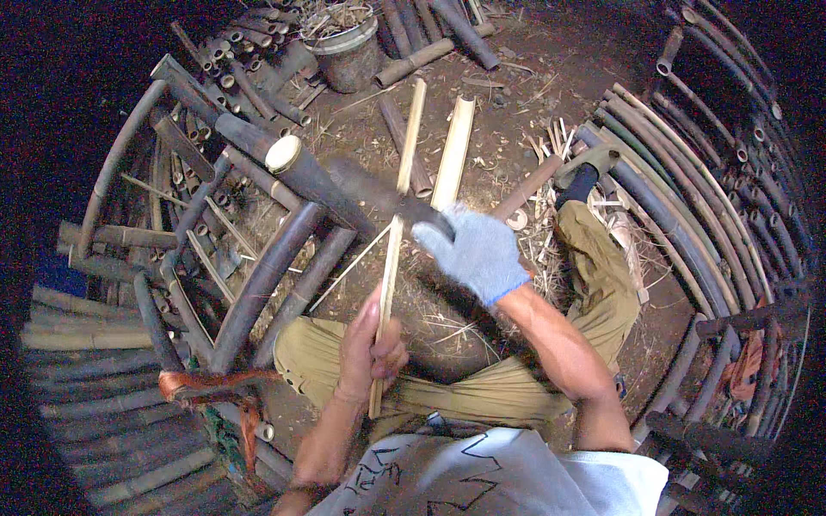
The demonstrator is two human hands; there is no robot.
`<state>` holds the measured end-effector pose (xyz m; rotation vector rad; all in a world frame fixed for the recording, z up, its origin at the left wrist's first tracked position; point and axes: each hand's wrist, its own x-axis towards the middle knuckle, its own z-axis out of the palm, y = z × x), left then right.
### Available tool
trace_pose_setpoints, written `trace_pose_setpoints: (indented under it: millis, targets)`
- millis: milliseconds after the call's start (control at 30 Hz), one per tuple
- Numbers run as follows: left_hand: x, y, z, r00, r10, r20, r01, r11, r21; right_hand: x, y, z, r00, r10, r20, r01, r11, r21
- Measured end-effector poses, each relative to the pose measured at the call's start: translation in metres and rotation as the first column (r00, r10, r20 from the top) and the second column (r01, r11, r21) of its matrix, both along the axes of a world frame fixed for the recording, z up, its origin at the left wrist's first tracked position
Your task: The person uses a saw and a machete to cut and split bamboo poles, then fits a split bamboo piece into the frame of a bamboo structure.
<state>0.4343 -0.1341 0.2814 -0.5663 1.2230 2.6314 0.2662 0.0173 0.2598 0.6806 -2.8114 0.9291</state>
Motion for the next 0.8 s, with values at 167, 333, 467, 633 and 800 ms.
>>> trace_pose_setpoints:
  millis: [167,333,467,633,800]
  targets:
    - [0.058,-0.012,-0.005,0.997,-0.053,0.048,0.05,0.997,0.057,-0.056,0.012,0.001,0.995,-0.09,-0.042,0.095,0.988,0.12]
    - [0.129,-0.03,-0.024,0.997,-0.068,-0.038,0.075,0.973,0.216,-0.151,0.071,-0.005,0.945,-0.296,0.137,0.301,0.954,-0.016]
    - [0.07,-0.035,-0.017,0.999,0.051,0.003,-0.05,0.994,-0.093,-0.084,0.026,-0.002,0.99,-0.131,-0.058,0.129,0.991,-0.041]
    - [-0.032,-0.027,0.004,0.993,-0.007,-0.121,-0.059,0.846,-0.53,0.026,-0.003,0.021,0.989,0.146,0.029,-0.143,0.986,-0.084]
    - [-0.038,-0.011,0.006,0.99,-0.059,-0.126,-0.033,0.783,-0.621,0.028,-0.003,0.0,0.993,0.108,0.048,-0.109,0.994,0.015]
